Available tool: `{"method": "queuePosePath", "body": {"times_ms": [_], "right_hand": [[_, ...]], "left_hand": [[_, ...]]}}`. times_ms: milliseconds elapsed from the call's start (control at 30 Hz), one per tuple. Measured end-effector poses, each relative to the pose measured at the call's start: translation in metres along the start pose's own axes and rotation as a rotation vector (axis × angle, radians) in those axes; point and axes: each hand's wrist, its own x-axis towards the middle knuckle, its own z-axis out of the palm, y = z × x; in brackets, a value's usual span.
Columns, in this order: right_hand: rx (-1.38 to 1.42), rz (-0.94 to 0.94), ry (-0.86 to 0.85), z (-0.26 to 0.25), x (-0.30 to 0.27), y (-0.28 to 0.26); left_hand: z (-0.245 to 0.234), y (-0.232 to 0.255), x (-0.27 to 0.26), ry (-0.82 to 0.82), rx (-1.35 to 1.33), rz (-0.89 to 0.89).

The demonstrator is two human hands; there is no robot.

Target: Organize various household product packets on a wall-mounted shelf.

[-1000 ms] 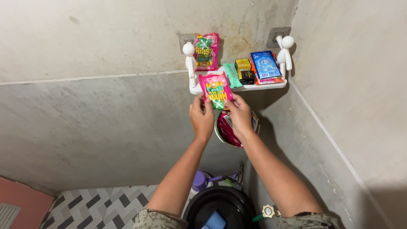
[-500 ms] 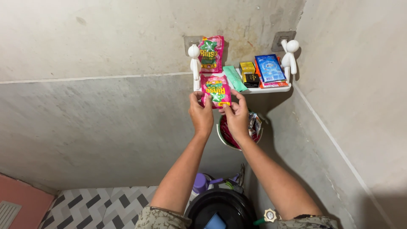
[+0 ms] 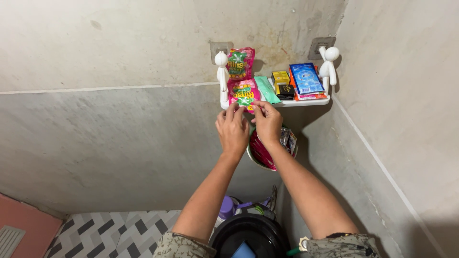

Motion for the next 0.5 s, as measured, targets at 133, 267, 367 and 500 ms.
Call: {"method": "queuePosePath", "body": {"times_ms": [133,267,367,500], "right_hand": [[-0.039,0.009,0.028,0.000,0.000,-0.013],[-0.127,-0.026,0.004,-0.006,-0.005,-0.021],[-0.221,-0.134,0.022,-0.011,-0.013,-0.024],[-0.481,-0.257,0.142,-0.016,-0.021,-0.034]], "left_hand": [[0.013,-0.011,-0.002,0.034,0.079,0.064],[0.006,-0.006,-0.001,0.019,0.077,0.077],[0.001,-0.003,-0.002,0.001,0.063,0.066],[0.002,-0.005,-0.003,-0.004,0.050,0.060]]}}
